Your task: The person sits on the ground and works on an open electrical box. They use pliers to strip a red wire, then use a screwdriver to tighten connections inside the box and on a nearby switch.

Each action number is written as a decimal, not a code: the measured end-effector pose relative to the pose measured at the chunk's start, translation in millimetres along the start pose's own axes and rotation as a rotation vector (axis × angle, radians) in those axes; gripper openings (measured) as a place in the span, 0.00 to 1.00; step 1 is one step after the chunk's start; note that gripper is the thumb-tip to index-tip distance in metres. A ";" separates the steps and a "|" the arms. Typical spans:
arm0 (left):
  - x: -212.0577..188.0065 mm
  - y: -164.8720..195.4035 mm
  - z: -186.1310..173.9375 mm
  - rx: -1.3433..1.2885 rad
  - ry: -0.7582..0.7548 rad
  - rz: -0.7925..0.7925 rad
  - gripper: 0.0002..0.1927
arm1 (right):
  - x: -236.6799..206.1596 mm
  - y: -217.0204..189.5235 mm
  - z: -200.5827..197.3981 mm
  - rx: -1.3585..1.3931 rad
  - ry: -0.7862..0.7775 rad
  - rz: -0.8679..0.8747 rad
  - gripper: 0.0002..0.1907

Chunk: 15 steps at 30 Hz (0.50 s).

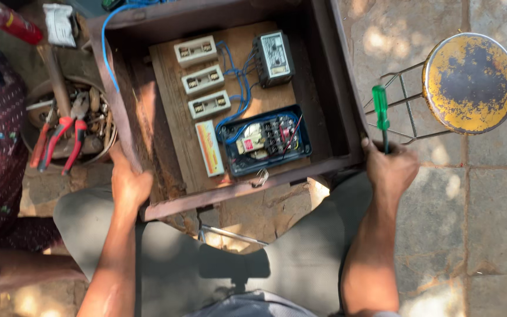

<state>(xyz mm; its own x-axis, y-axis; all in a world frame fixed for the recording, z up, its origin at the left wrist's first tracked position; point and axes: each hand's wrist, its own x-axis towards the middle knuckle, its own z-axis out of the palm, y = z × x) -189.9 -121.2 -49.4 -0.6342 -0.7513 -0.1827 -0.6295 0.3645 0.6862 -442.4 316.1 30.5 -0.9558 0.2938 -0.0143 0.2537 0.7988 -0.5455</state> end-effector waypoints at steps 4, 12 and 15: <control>-5.3 6.5 -3.7 0.045 0.084 0.232 0.46 | -12.3 -0.9 -9.9 0.005 -0.077 0.058 0.16; -46.3 142.9 61.9 -0.110 -0.490 -0.191 0.20 | -9.8 5.1 3.8 0.389 -0.103 -0.008 0.14; -31.0 196.3 130.8 -0.164 -0.486 0.431 0.18 | -8.1 3.9 10.4 0.503 -0.026 -0.080 0.11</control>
<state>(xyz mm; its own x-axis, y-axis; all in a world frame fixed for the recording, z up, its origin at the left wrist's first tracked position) -352.5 45.6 -1.2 -0.9679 -0.2100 -0.1384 -0.2227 0.4596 0.8598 -435.2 311.3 19.8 -0.9743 0.2239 0.0265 0.0827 0.4642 -0.8818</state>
